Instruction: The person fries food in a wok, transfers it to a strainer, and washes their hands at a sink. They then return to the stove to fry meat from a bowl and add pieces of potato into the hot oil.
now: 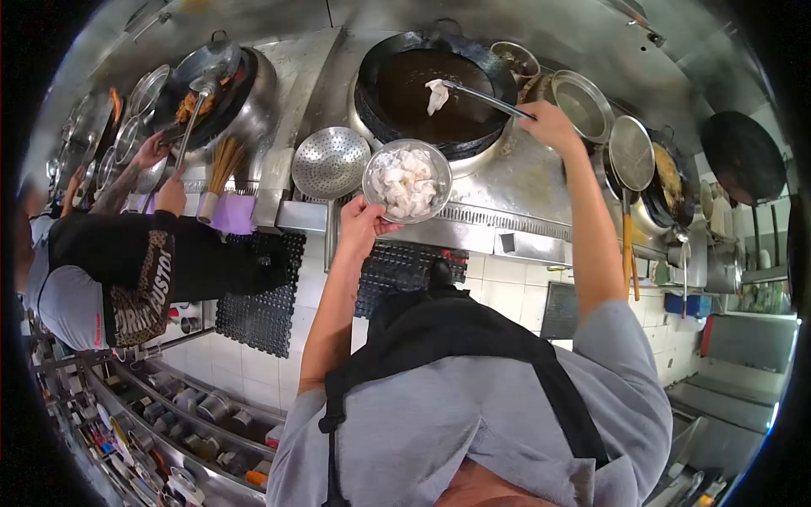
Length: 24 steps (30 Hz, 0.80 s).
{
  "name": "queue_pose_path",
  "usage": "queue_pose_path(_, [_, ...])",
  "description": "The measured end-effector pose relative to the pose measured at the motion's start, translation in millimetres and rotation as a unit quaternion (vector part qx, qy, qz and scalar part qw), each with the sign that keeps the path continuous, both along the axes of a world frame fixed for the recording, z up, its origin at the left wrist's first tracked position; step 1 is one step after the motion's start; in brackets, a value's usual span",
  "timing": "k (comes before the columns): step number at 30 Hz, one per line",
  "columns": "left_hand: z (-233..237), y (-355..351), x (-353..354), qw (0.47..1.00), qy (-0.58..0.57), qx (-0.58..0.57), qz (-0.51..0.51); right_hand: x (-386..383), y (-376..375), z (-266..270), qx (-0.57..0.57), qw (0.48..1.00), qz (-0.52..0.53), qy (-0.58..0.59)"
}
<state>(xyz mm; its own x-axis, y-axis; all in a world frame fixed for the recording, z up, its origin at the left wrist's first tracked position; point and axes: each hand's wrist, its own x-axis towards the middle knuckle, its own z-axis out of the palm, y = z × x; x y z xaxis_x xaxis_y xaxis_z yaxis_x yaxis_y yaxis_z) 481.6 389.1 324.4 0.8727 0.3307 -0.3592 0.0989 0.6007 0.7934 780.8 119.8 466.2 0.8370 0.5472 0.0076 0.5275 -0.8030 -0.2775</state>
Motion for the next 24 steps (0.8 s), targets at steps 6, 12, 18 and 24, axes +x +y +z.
queue_pose_path(6, [1.5,4.0,-22.7,0.998,-0.002,-0.008,0.061,10.7,22.1,-8.0,-0.016,0.999,-0.032,0.037])
queue_pose_path(12, [-6.9,17.9,-20.0,0.99,-0.018,0.059,0.127,-116.7,16.9,44.6,-0.031,0.983,0.179,0.011])
queue_pose_path(18, [11.5,26.6,-7.7,0.99,-0.025,0.052,0.127,-147.6,31.8,42.1,-0.097,0.988,0.112,-0.034])
queue_pose_path(24, [4.8,30.6,3.0,0.992,-0.033,0.018,0.118,-103.3,-5.8,74.3,-0.038,0.998,0.034,-0.039])
